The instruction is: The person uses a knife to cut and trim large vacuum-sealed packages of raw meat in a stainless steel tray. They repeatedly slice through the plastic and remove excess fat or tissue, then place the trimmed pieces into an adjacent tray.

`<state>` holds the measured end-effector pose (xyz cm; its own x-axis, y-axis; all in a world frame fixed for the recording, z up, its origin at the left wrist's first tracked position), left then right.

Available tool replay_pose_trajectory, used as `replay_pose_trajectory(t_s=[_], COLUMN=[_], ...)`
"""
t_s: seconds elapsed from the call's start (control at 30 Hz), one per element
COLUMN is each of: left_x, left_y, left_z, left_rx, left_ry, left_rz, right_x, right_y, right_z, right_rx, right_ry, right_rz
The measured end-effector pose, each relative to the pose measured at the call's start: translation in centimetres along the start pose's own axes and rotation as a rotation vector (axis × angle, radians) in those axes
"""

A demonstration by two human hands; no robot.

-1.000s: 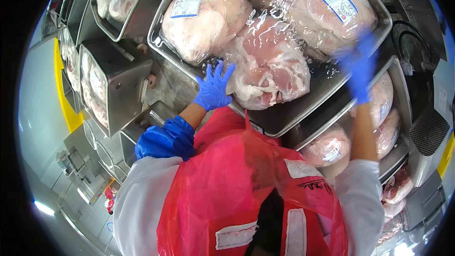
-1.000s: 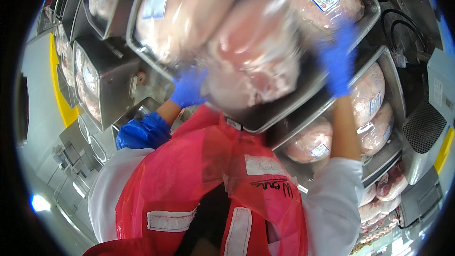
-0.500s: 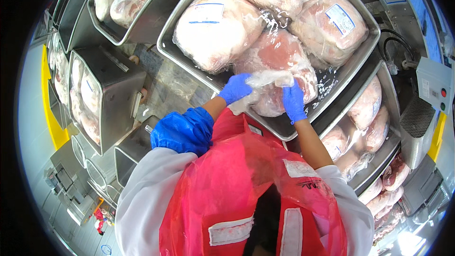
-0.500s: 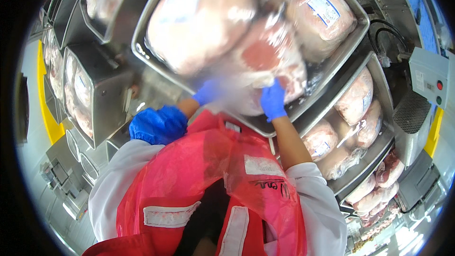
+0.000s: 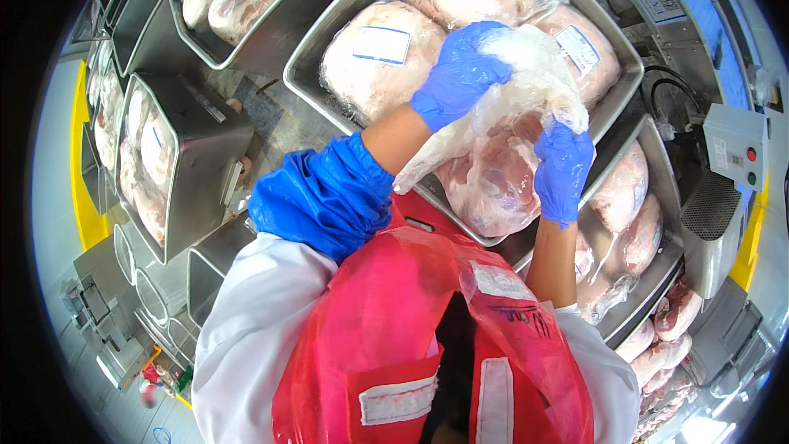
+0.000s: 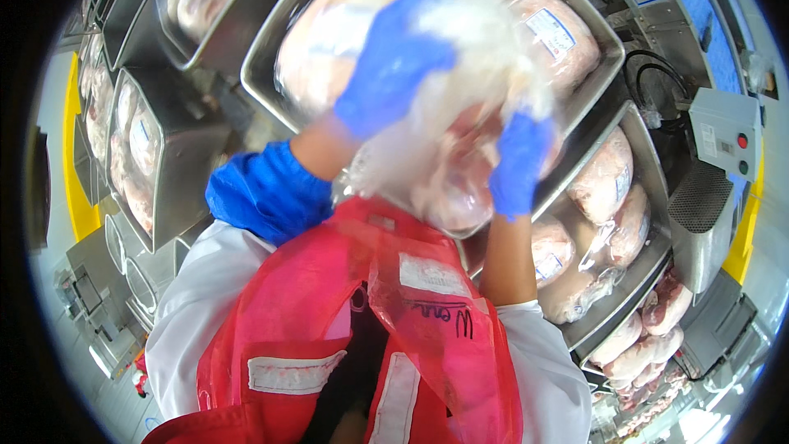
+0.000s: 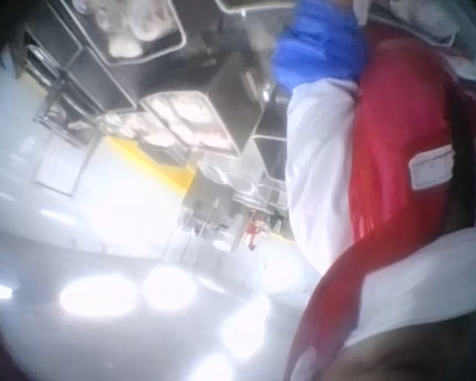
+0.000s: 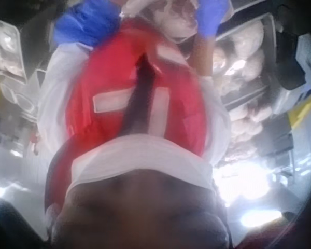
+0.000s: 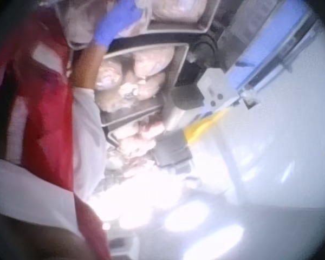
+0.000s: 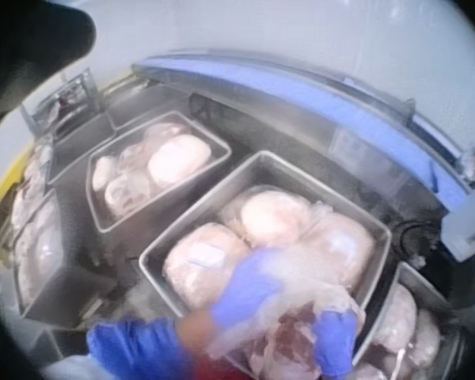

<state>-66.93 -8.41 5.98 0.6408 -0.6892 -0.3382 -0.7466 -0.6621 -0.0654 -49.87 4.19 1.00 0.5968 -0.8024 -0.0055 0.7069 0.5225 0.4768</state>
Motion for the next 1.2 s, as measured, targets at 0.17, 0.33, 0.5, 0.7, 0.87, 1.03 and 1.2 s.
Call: replay_pose_trajectory(t_s=[0.17,0.33,0.5,0.7,0.87,1.03,1.2], left_x=[-0.6,14.9,18.6,18.8,18.8,15.6,10.4], left_y=[-2.2,2.7,0.8,0.3,-1.3,1.3,11.3], left_z=[3.6,18.3,23.6,24.9,23.0,19.8,13.0], left_rx=[0.468,0.766,1.092,1.095,1.073,1.275,1.227], left_ry=[0.353,0.750,1.083,1.129,1.136,1.245,1.033], left_rz=[0.042,-0.347,-0.528,-0.420,-0.224,-0.250,-0.265], right_x=[-1.3,-0.3,0.4,0.9,-0.3,-0.3,-0.9], right_y=[2.4,1.7,1.0,-0.8,0.2,-1.6,-4.8], right_z=[0.3,-1.6,-0.9,2.5,7.4,13.3,20.5], right_rx=[-0.352,-0.497,-0.526,-0.523,0.069,-0.349,-0.637], right_ry=[-0.149,-0.285,-0.502,-0.439,-0.111,-0.273,-0.106], right_rz=[-0.058,0.030,-0.057,0.020,0.040,-0.140,0.065])
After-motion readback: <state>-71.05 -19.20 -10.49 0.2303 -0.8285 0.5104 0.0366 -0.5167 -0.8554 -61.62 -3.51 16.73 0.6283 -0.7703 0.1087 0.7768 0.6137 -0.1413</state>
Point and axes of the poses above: each hand's wrist, its own x-axis away from the middle knuckle, its own y-axis out of the back of the hand, z = x × y, the point moved 4 cm from there along -x, towards the middle knuckle, and after that the axes turned 9 degrees about x, right-handed, at the moved point
